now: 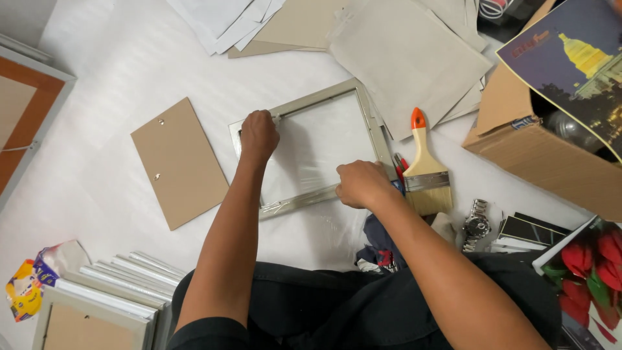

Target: Assembling a picture frame by cleaning the glass, inserting the artwork, and securing the backing board.

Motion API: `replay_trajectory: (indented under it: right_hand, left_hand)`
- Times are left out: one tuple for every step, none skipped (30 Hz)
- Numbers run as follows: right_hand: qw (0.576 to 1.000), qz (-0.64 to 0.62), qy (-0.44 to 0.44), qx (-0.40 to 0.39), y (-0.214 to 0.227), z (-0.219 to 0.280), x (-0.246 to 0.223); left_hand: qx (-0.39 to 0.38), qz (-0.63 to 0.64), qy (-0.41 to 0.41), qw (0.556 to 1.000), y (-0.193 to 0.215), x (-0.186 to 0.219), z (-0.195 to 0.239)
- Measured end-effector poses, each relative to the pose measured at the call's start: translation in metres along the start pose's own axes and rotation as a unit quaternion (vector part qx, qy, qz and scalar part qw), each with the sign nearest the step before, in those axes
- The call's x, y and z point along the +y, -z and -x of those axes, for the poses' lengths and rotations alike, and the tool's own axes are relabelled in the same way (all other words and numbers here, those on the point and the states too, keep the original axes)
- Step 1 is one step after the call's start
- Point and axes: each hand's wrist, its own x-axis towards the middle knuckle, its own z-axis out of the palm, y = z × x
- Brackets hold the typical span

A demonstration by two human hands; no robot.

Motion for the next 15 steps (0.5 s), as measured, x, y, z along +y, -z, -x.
replay_trajectory:
  right_hand:
    - [1.0,0.0,0.0,-0.001,0.003,0.001,0.0]
    - [1.0,-0.005,0.0,-0.006,0.006,0.003,-0.001]
    - [1.0,-0.01,0.003,-0.007,0.011,0.004,-0.005]
    - [1.0,-0.011,0.006,-0.004,0.01,0.006,-0.006]
    - [1.0,-0.024,0.003,-0.003,0.011,0.009,-0.006]
    - [0.999,-0.037,0.001,-0.002,0.011,0.011,-0.006]
    - [0.999,-0.037,0.002,0.0,0.013,0.013,-0.006]
    - [0.999,-0.037,-0.001,-0.003,0.015,0.016,-0.007]
    - [0.999,-0.036,-0.002,-0.005,0.018,0.018,-0.009]
    - [0.999,-0.034,0.0,0.0,0.015,0.017,-0.006]
    - [1.0,-0.029,-0.002,0.001,0.012,0.016,-0.005]
    - [1.0,-0.025,-0.004,0.002,0.01,0.014,-0.003]
    - [1.0,-0.023,-0.001,0.007,0.007,0.015,-0.002]
    - [1.0,-0.021,-0.003,0.012,0.006,0.015,-0.001]
    - [1.0,-0.019,-0.006,0.015,0.003,0.016,0.001]
  left_hand:
    - [-0.001,0.0,0.001,1.0,-0.001,0.001,-0.001]
    - [-0.005,-0.009,0.005,1.0,-0.001,0.003,-0.001]
    - [-0.005,-0.021,0.009,1.0,0.003,0.002,-0.003]
    - [-0.002,-0.024,0.01,1.0,0.002,0.004,0.005]
    - [-0.017,-0.031,0.006,0.999,0.001,0.009,0.009]
    - [-0.032,-0.038,0.002,0.999,0.0,0.014,0.014]
    - [-0.03,-0.039,0.002,0.999,-0.012,0.014,0.02]
    - [-0.045,-0.027,-0.003,0.999,-0.023,0.014,0.026]
    - [-0.058,-0.014,-0.006,0.998,-0.033,0.014,0.031]
    - [-0.053,-0.015,-0.006,0.998,-0.03,0.022,0.046]
    - [-0.066,-0.008,-0.014,0.998,-0.025,0.028,0.059]
    - [-0.079,0.0,-0.023,0.997,-0.021,0.035,0.073]
    - [-0.073,-0.002,-0.022,0.997,-0.02,0.039,0.086]
    - [-0.082,0.008,-0.035,0.996,-0.019,0.043,0.098]
    - [-0.093,0.019,-0.048,0.994,-0.02,0.048,0.111]
